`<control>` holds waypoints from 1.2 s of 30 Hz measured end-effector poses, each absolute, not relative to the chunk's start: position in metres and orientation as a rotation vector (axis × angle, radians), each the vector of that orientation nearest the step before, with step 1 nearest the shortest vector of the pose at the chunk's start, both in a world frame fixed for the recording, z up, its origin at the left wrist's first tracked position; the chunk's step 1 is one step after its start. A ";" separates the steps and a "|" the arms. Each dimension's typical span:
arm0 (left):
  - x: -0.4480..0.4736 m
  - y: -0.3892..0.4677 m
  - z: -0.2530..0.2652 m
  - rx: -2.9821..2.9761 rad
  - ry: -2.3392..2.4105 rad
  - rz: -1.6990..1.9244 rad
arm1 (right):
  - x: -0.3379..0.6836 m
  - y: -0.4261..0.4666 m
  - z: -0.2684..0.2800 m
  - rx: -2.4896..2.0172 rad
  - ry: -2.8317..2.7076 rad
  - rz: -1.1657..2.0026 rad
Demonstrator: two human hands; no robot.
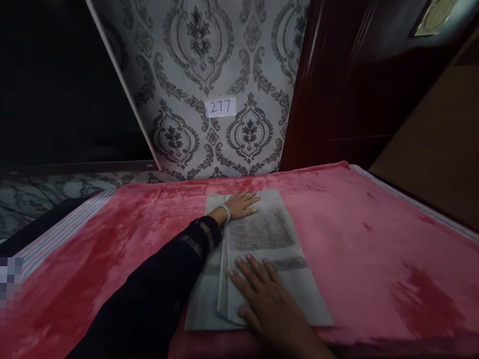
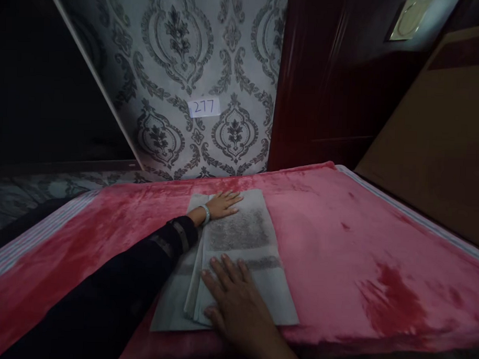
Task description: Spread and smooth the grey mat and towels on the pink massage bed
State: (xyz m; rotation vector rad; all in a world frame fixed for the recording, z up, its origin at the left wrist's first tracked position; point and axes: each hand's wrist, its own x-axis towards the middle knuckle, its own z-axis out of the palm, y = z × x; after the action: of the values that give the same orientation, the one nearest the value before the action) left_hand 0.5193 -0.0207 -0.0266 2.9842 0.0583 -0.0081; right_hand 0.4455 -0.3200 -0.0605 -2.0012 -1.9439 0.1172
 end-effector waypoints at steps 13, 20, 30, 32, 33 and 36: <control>0.518 -0.031 -0.009 3.077 0.612 -0.041 | 0.446 -0.318 -0.048 -2.070 -1.952 0.112; 0.447 -0.075 0.003 3.044 0.390 0.075 | 0.447 -0.322 -0.051 -2.072 -1.962 -0.061; 0.317 -0.143 -0.027 2.925 0.226 0.091 | 0.454 -0.330 -0.057 -2.048 -1.963 -0.103; 0.301 -0.147 -0.033 2.926 0.261 0.152 | 0.461 -0.344 -0.059 -2.040 -1.943 -0.111; 0.294 -0.149 -0.035 2.923 0.267 0.173 | 0.467 -0.352 -0.060 -2.049 -1.910 -0.125; 0.279 -0.157 -0.035 2.909 0.254 0.263 | 0.489 -0.380 -0.066 -2.114 -1.670 -0.191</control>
State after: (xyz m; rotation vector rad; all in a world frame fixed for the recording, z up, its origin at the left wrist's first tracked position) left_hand 0.2787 -0.1569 -0.0345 2.9088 0.2536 0.2634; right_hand 0.4888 -0.3799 -0.0663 -2.1143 -1.6703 -0.1905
